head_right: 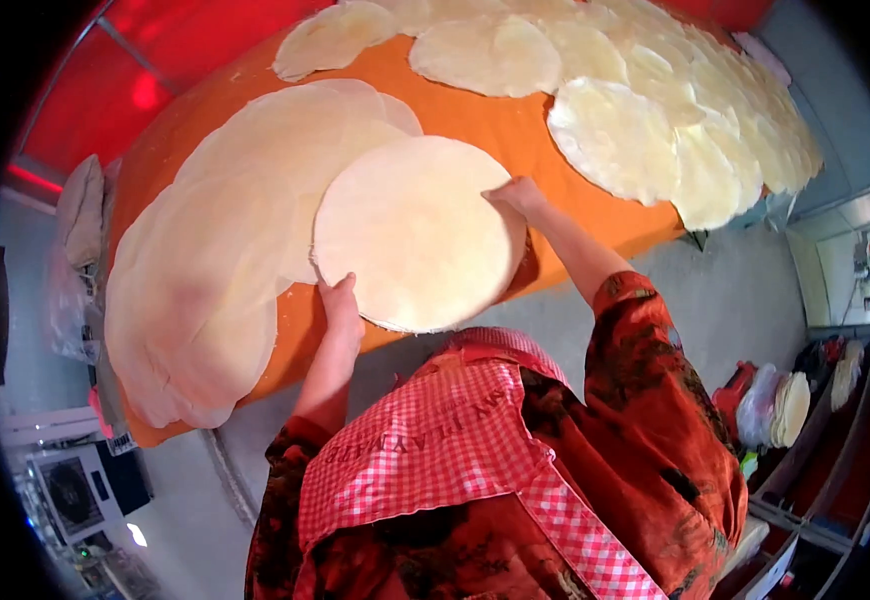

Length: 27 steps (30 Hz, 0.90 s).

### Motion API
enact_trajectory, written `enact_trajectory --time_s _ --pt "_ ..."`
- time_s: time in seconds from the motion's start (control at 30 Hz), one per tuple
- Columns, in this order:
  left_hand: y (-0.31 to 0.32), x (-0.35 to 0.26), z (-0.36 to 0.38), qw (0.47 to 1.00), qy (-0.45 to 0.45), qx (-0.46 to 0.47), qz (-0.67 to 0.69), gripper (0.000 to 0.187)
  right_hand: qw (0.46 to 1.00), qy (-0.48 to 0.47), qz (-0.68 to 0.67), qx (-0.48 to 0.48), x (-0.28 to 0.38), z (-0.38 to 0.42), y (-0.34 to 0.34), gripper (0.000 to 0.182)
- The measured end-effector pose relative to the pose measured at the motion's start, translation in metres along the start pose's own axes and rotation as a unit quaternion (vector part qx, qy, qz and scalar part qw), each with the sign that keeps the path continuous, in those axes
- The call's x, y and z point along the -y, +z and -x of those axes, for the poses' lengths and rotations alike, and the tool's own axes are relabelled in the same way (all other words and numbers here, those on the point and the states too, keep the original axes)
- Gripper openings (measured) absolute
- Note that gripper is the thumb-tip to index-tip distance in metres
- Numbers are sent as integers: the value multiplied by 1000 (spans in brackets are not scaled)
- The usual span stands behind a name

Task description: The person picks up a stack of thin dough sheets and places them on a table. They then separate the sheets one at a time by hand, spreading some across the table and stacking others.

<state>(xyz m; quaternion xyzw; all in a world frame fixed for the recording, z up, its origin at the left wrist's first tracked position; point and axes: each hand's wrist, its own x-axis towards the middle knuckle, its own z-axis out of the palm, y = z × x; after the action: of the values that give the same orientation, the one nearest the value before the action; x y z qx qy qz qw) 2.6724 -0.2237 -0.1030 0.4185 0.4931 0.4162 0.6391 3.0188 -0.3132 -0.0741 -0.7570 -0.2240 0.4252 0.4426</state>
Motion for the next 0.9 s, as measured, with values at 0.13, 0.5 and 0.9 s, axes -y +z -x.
enact_trajectory --time_s 0.13,0.5,0.9 --pt "-13 -11 -4 992 -57 110 17 67 996 -14 -50 73 -19 -16 -17 34" --pt "32 -72 23 909 -222 238 260 46 916 53 -379 -119 -67 96 24 28" --pt "32 -22 14 977 -167 123 56 53 876 104 -468 48 -42 53 -72 45"
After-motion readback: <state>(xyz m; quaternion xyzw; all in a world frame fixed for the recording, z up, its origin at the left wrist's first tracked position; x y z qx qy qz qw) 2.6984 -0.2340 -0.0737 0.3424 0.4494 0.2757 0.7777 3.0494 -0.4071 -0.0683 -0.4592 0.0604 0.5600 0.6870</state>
